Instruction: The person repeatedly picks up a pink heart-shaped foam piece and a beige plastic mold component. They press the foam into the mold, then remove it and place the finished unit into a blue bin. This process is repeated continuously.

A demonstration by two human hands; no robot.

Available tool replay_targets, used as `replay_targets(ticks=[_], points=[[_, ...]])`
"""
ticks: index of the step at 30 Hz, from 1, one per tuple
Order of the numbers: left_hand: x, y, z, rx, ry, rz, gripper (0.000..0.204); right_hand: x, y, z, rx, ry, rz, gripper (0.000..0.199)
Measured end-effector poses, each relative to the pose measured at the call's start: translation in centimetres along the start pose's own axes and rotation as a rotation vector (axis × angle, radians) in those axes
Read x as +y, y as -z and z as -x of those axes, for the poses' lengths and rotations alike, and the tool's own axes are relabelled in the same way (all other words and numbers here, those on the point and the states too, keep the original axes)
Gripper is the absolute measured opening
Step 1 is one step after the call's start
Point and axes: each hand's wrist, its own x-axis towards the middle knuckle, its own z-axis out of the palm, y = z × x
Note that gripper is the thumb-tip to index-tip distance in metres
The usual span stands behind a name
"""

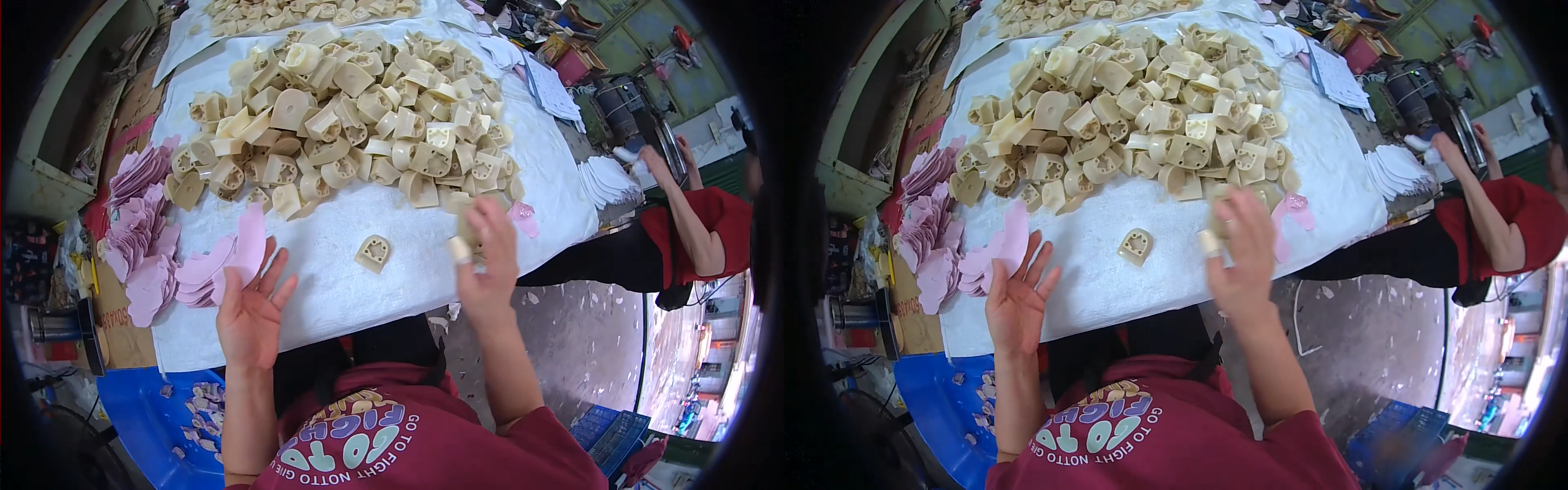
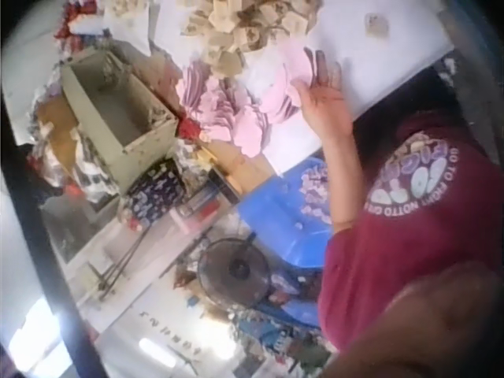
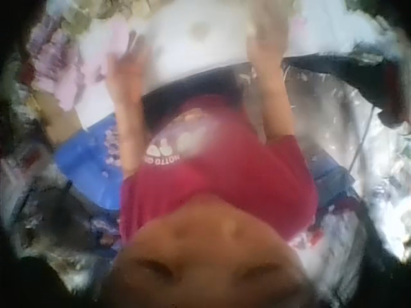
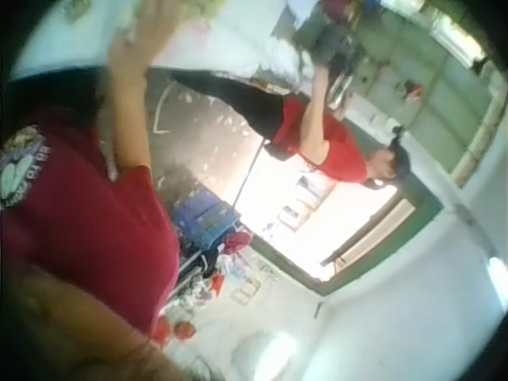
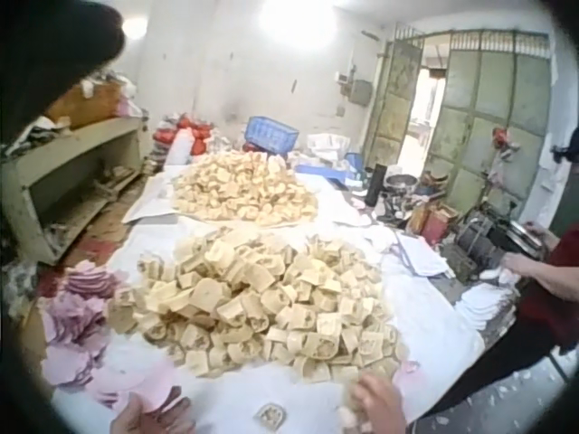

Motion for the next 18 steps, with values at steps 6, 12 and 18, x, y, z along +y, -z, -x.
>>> replay_targets(ticks=[6,12,18], points=[[-0.1,0.9,0.6,0.185,-0.095,-0.002,0.045,0.5,0.4,0.3,-0.075,-0.016,0.247,0.055],[-0.4,1.6,0.4,0.199,-0.121,0.135,0.040,-4.2,-5.3,0.2,-0.461,0.162,-0.080,0.058],[-1.2,2.1,0.7,0.112,0.002,0.349,0.042,-9.9,-6.2,0.4,-0.490,-0.124,-0.599,0.049]])
